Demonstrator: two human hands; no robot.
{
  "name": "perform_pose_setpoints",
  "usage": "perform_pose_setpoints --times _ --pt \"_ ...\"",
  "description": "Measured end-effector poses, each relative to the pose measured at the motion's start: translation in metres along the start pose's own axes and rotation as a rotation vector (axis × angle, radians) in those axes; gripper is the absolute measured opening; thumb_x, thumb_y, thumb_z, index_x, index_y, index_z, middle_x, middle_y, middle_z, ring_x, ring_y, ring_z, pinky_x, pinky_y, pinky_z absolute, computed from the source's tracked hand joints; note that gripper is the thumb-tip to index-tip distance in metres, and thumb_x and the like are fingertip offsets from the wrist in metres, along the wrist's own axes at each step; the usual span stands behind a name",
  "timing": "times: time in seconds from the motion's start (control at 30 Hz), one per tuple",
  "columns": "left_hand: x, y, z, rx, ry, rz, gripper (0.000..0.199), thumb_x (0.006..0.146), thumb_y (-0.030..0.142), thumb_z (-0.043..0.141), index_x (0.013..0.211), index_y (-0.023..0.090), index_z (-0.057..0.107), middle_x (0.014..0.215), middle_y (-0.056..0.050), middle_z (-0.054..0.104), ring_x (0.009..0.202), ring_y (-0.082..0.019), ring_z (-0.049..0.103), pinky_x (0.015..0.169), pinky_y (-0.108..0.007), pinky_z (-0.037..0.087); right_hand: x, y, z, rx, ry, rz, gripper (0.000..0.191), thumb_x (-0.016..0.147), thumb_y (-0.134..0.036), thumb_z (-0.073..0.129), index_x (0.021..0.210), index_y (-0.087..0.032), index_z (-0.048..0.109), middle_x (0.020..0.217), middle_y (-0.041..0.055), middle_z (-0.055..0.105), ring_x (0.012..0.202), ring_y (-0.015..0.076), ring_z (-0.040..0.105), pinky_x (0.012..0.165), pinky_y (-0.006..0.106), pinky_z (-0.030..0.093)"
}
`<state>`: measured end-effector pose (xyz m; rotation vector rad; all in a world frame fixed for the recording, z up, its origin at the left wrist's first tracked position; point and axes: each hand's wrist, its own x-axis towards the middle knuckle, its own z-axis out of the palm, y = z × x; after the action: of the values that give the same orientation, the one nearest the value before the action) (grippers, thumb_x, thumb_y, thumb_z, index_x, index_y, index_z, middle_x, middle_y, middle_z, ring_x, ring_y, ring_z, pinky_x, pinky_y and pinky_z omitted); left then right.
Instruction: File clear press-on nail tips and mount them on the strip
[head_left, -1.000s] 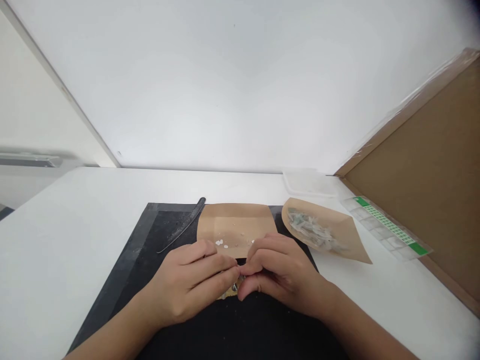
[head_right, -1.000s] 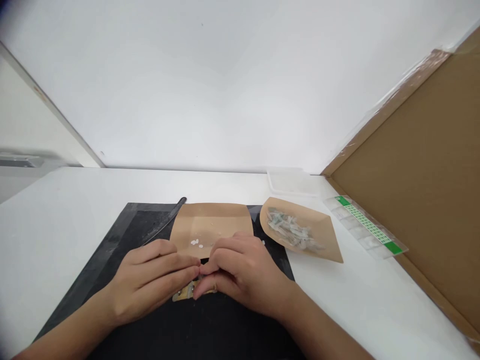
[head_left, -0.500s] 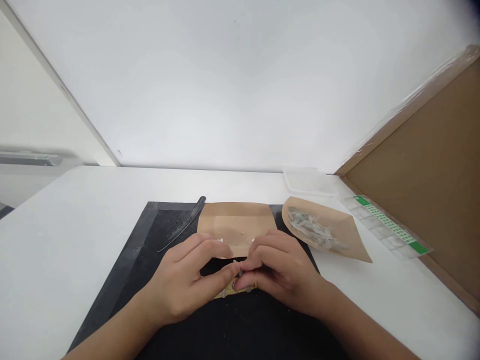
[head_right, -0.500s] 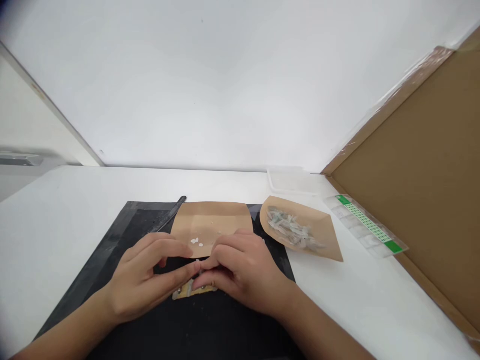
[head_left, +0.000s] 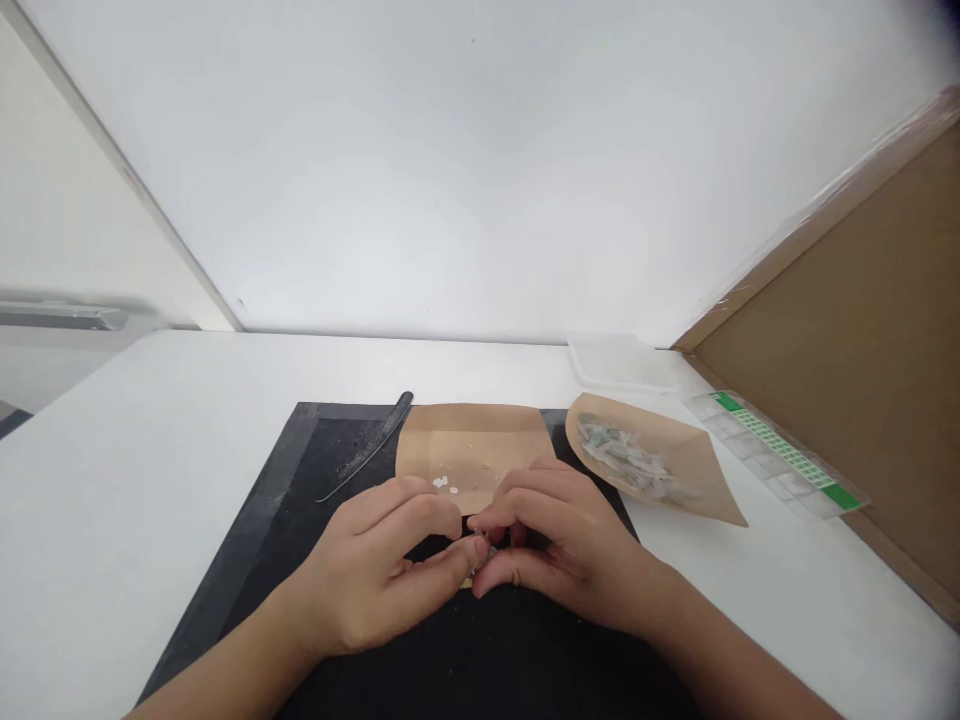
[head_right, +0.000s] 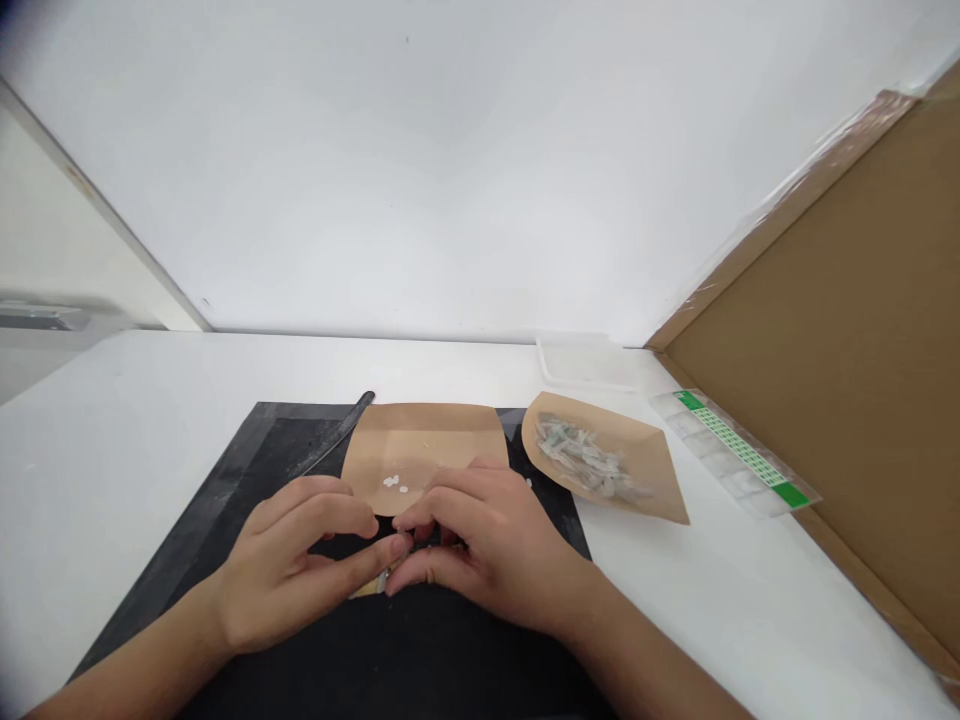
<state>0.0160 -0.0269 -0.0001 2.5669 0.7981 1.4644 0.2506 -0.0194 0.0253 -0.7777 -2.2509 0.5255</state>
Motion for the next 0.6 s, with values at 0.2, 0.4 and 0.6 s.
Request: perform_pose_setpoints --times 0.2,0.4,0.6 --pt "0.005 -0.003 -0.004 -0.053 -0.080 0.018 0.009 0.093 0.013 0.076 0.093 0.017 0.067 0.079 0.000 0.067 0.071 -0.013 0.060 0.062 -0.028 0.050 -0.001 0.006 -0.001 -0.106 0.020 -0.095 0.041 0.083 -0.057 0.083 0.096 -0.020 0.073 0.078 -0.0030 0.069 0.069 0.0110 0.061 0.069 0.029 0.037" --pt "0.012 -0.018 -0.011 0.082 -0.199 0.266 0.009 0.090 0.009 0.078 0.091 0.016 0.073 0.088 -0.003 0.075 0.080 -0.017 0.060 0.068 -0.033 0.052 -0.004 0.012 -0.004 -0.166 -0.093 -0.128 0.043 0.083 -0.063 0.079 0.087 -0.020 0.073 0.079 -0.0026 0.065 0.070 0.0117 0.059 0.076 0.032 0.035" --pt "0.005 -0.025 -0.008 0.096 -0.025 0.191 0.016 0.084 0.010 0.085 0.098 0.015 0.078 0.092 -0.003 0.080 0.084 -0.017 0.061 0.075 -0.033 0.057 -0.006 0.013 0.002 -0.144 -0.165 -0.112 0.043 0.082 -0.063 0.081 0.092 -0.021 0.075 0.079 -0.0037 0.063 0.070 0.0115 0.059 0.075 0.032 0.034"
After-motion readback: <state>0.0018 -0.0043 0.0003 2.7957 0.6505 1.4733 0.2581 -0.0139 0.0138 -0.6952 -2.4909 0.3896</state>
